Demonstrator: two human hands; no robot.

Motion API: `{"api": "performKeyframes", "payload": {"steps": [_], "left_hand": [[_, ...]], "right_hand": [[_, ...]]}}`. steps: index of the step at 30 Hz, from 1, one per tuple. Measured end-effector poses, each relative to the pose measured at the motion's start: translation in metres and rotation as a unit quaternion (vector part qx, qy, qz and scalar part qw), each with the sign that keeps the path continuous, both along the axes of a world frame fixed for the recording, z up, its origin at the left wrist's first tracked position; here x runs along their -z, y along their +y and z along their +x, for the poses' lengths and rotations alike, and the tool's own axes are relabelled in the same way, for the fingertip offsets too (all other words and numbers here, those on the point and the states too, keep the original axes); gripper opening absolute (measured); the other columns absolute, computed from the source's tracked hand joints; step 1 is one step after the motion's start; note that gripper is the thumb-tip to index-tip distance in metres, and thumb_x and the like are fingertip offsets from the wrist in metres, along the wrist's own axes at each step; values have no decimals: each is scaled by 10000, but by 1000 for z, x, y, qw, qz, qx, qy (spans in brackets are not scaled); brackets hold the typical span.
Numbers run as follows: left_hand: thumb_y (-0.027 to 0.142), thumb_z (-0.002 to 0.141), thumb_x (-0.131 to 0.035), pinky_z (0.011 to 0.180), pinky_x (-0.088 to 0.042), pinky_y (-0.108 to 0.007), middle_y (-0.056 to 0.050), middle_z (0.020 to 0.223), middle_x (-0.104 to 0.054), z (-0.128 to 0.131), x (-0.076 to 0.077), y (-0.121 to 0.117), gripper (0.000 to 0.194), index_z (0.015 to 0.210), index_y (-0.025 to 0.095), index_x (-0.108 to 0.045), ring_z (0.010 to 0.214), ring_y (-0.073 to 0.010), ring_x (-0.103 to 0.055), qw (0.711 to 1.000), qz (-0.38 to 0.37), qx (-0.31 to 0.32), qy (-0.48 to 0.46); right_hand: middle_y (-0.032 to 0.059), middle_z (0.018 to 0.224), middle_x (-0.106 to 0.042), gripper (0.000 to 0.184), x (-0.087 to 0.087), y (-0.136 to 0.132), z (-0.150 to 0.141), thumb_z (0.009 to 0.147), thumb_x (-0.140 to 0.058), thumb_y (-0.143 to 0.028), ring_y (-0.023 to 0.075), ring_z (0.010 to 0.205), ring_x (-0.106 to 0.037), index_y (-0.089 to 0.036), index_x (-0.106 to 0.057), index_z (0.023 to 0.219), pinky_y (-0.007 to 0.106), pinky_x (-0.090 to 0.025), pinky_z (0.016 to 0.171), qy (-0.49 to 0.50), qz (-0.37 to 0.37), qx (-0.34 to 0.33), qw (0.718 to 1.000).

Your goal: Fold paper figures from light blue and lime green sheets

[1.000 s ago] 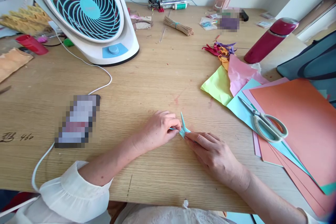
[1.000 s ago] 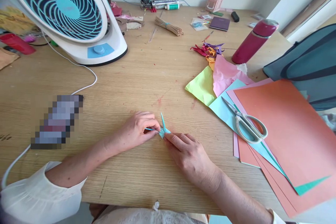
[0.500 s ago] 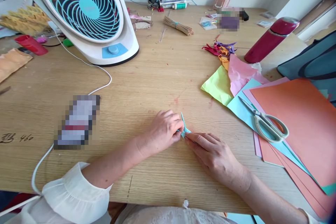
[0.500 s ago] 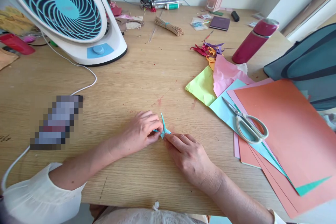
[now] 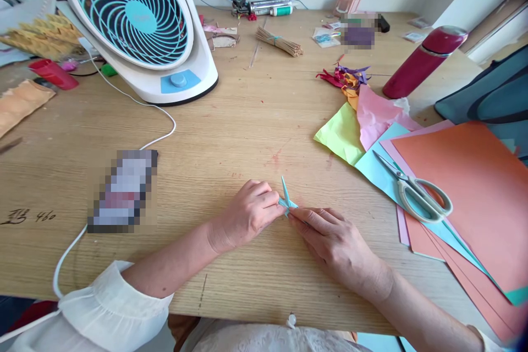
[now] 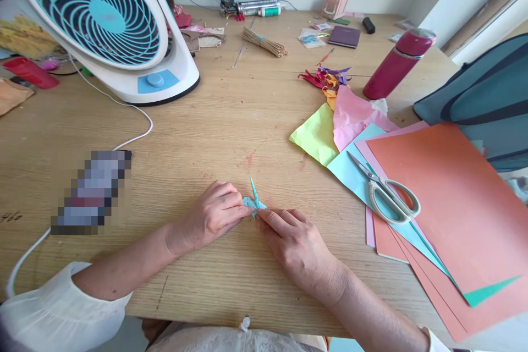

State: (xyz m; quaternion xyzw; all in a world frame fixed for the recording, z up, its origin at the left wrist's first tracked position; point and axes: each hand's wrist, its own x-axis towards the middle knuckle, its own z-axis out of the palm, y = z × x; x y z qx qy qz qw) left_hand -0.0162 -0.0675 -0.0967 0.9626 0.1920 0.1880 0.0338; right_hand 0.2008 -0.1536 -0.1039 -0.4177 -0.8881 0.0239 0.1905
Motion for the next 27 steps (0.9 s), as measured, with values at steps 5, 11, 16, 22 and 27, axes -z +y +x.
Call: {"api": "performKeyframes", "payload": {"steps": [5, 11, 16, 22, 27], "left_hand": [[187, 990, -499, 762, -395, -320, -16, 787, -622, -3, 4, -2, 195, 991, 212, -693, 801, -157, -492, 1000, 0, -2, -10], [181, 986, -509, 782, -406, -317, -25, 830, -621, -8, 6, -3, 190, 1074, 202, -676, 844, -164, -508, 1000, 6, 11, 1], [185, 996, -492, 778, -401, -313, -18, 829, -638, -11, 5, -1, 205, 1106, 194, -664, 844, -160, -516, 1000, -14, 24, 11], [170, 993, -494, 803, -420, -324, -27, 867, -676, -15, 1, -1, 227, 1161, 176, -646, 897, -167, -549, 999, -8, 38, 16], [154, 987, -495, 816, -442, -329, -48, 898, -690, -17, 0, -2, 229, 1155, 162, -650, 914, -169, -580, 999, 2, 41, 20]], "right_hand": [[128, 1206, -685, 316, -1, 0, 0, 972, -437, -93, 201, 906, -660, -100, -653, 1202, 351, -558, 773, -4, -2, 6, 1000], [137, 1210, -679, 313, -2, -2, 0, 966, -442, -92, 206, 906, -662, -91, -658, 1193, 356, -557, 777, -3, -4, 5, 1000], [133, 1235, -669, 325, 0, -3, 1, 973, -434, -92, 206, 934, -659, -91, -638, 1226, 356, -556, 800, 1, -5, 4, 1000], [144, 1248, -661, 313, 2, -5, 2, 977, -430, -89, 204, 977, -657, -89, -635, 1213, 357, -559, 817, 1, -6, 4, 1000], [160, 1249, -649, 357, 2, -8, -3, 972, -431, -102, 226, 1042, -639, -86, -582, 1295, 370, -557, 851, -23, 11, 10, 1000]]}}
